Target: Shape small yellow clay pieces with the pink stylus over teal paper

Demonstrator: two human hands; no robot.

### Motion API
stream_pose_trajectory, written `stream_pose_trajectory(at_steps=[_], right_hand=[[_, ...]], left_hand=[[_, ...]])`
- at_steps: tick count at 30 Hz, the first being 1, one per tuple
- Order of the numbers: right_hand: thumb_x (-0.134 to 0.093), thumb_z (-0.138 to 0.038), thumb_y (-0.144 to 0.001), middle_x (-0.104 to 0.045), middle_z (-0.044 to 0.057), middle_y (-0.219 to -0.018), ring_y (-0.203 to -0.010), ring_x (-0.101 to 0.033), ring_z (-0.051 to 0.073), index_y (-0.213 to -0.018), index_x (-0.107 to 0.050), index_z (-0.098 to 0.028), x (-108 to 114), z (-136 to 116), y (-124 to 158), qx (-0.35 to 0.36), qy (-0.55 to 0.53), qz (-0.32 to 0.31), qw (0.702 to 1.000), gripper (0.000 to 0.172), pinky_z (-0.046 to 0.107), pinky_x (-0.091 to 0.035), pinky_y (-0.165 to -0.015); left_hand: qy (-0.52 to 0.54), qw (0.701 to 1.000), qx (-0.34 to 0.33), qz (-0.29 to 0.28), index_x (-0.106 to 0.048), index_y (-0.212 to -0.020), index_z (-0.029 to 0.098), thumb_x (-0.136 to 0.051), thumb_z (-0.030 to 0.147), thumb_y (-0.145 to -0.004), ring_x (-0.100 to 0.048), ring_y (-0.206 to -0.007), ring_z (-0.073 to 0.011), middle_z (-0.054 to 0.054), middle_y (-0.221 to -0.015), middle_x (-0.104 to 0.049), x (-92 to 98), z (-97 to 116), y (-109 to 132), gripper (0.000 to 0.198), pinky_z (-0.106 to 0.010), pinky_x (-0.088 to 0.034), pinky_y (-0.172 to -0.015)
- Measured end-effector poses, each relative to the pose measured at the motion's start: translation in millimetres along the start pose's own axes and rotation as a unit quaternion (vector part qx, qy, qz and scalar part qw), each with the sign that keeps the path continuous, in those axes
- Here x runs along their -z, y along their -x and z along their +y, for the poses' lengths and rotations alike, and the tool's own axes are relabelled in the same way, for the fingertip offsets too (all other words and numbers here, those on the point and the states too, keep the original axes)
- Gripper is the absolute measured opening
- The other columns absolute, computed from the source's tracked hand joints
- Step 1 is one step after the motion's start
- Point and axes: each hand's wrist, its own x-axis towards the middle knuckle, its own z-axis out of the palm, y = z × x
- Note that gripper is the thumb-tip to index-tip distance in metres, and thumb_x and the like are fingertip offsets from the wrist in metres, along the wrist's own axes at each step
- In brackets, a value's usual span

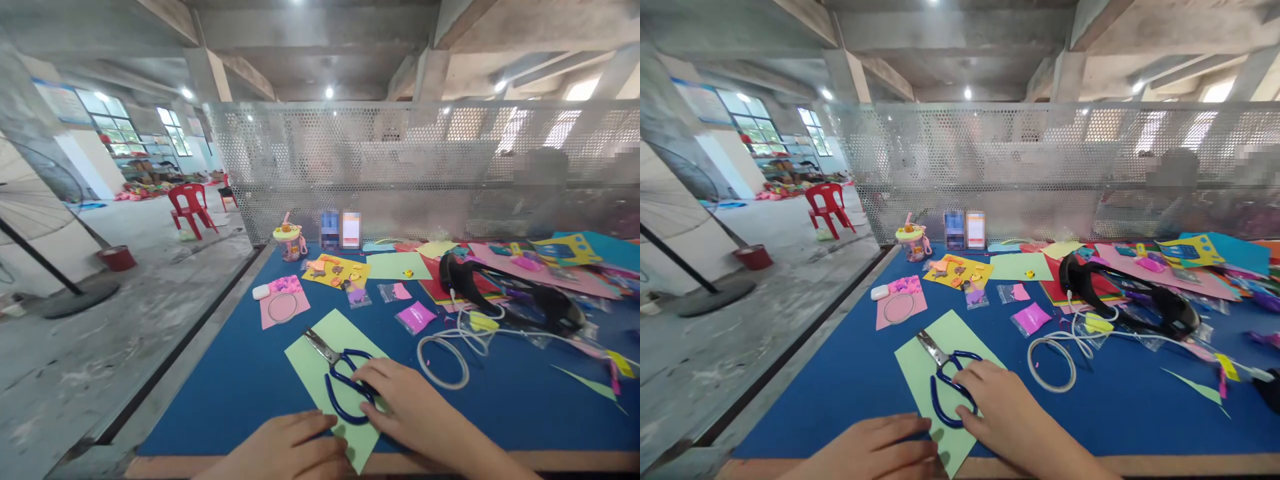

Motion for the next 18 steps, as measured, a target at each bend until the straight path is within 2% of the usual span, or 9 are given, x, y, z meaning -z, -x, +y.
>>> stream_pose_trajectory(at_steps=[3,8,13,18], right_hand=[[-0.059,-0.027,-0.078,-0.057,0.01,-0.121,-0.113,-0.052,0.025,-0.122,-0.055,-0.022,-16,12,-31,0.066,0.136,-0.017,0.988,0.044,0.039,-0.043,-0.098],[-0.055,-0.02,-0.079,-0.053,0.011,-0.122,-0.113,-0.05,0.023,-0.128,-0.047,-0.021,-28,26,-48,0.059,0.164,-0.028,0.984,0.049,0.038,-0.043,-0.096],[-0.05,-0.007,-0.07,-0.054,0.009,-0.123,-0.113,-0.05,0.022,-0.128,-0.046,-0.021,-17,36,-51,0.062,0.153,-0.018,0.986,0.061,0.036,-0.042,-0.096],[-0.05,-0.007,-0.068,-0.053,0.006,-0.126,-0.113,-0.052,0.02,-0.126,-0.047,-0.026,4,60,-45,0.061,0.077,0.022,0.995,0.061,0.035,-0.042,-0.098]], left_hand=[[-0.04,0.999,0.016,-0.017,-0.061,-0.108,0.02,-0.049,0.022,-0.093,-0.06,-0.102,-0.0132,0.002,-0.104,-0.068,-25.2,5,5,0.02,-0.025,-0.046,-0.095],[-0.022,0.999,0.006,-0.036,-0.062,-0.106,0.02,-0.055,0.028,-0.09,-0.061,-0.092,-0.0127,0.003,-0.1,-0.069,-40.8,5,8,0.019,-0.022,-0.049,-0.078],[-0.03,0.999,-0.014,-0.044,-0.063,-0.105,0.016,-0.056,0.027,-0.089,-0.061,-0.082,-0.0121,0.0,-0.103,-0.068,-55.8,-2,-3,0.021,-0.022,-0.047,-0.061],[-0.029,0.999,-0.015,-0.012,-0.064,-0.103,0.017,-0.051,0.023,-0.09,-0.061,-0.086,-0.013,0.0,-0.101,-0.068,-77.7,-7,-15,0.019,-0.022,-0.051,-0.072]])
